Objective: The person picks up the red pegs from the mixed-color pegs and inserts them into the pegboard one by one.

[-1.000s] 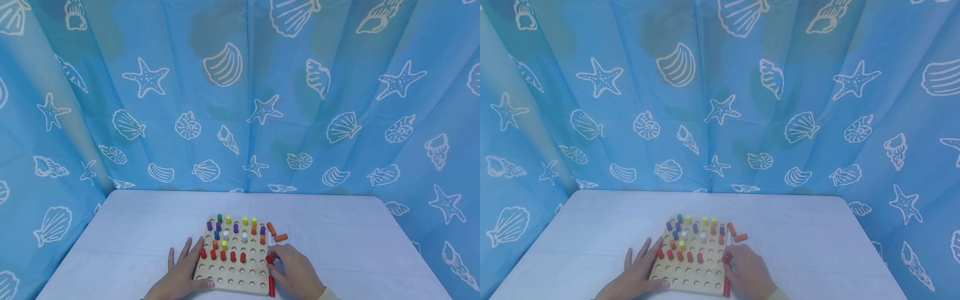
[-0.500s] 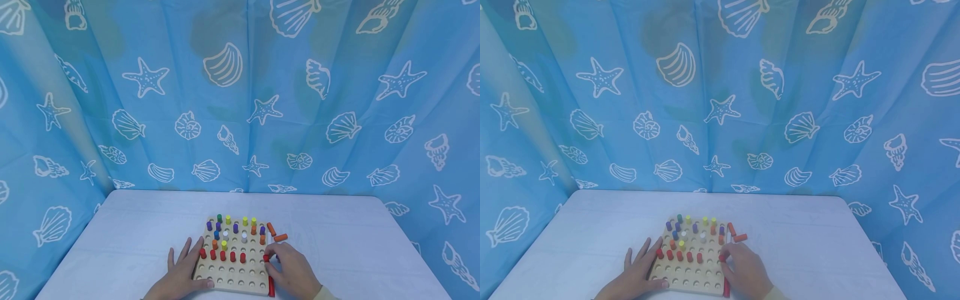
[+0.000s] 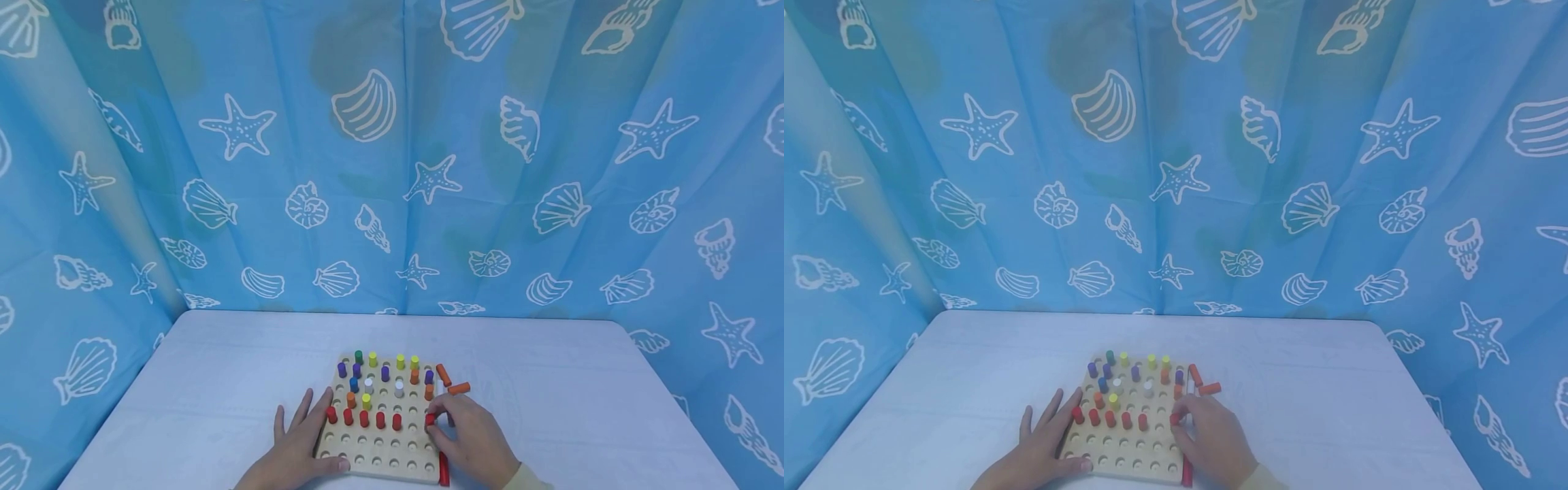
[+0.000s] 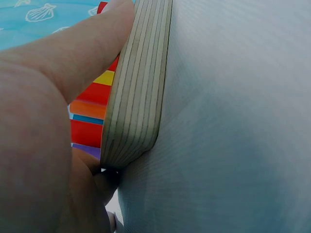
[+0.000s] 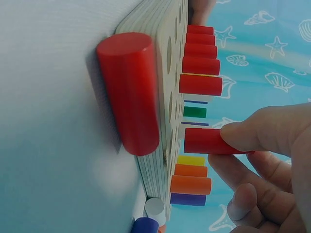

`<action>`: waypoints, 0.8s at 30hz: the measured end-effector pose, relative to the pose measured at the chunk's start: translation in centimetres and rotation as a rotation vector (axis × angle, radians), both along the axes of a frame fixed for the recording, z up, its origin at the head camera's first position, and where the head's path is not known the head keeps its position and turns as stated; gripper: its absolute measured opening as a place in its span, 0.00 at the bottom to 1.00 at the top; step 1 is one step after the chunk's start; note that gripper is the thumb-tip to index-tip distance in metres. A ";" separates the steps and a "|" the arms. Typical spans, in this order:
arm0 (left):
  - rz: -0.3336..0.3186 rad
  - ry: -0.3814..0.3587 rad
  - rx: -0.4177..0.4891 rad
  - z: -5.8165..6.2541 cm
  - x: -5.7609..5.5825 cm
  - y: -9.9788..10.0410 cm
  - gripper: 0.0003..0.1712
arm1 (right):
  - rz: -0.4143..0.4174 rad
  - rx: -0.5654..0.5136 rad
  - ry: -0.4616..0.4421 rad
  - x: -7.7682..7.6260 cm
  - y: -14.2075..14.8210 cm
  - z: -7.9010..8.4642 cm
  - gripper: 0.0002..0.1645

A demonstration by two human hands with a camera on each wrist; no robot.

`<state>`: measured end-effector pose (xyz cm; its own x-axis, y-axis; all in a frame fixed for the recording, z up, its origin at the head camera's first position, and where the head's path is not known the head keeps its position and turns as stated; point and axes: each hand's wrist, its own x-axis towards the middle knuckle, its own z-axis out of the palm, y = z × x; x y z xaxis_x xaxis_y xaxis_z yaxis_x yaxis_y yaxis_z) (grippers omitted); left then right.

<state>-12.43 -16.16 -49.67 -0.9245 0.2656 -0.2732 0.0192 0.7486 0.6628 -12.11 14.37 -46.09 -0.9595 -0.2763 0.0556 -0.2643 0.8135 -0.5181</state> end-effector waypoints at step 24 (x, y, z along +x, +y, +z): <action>0.007 0.010 -0.009 0.0 0.0 0.1 0.72 | 0.060 -0.071 -0.021 -0.6 -0.7 -0.6 0.10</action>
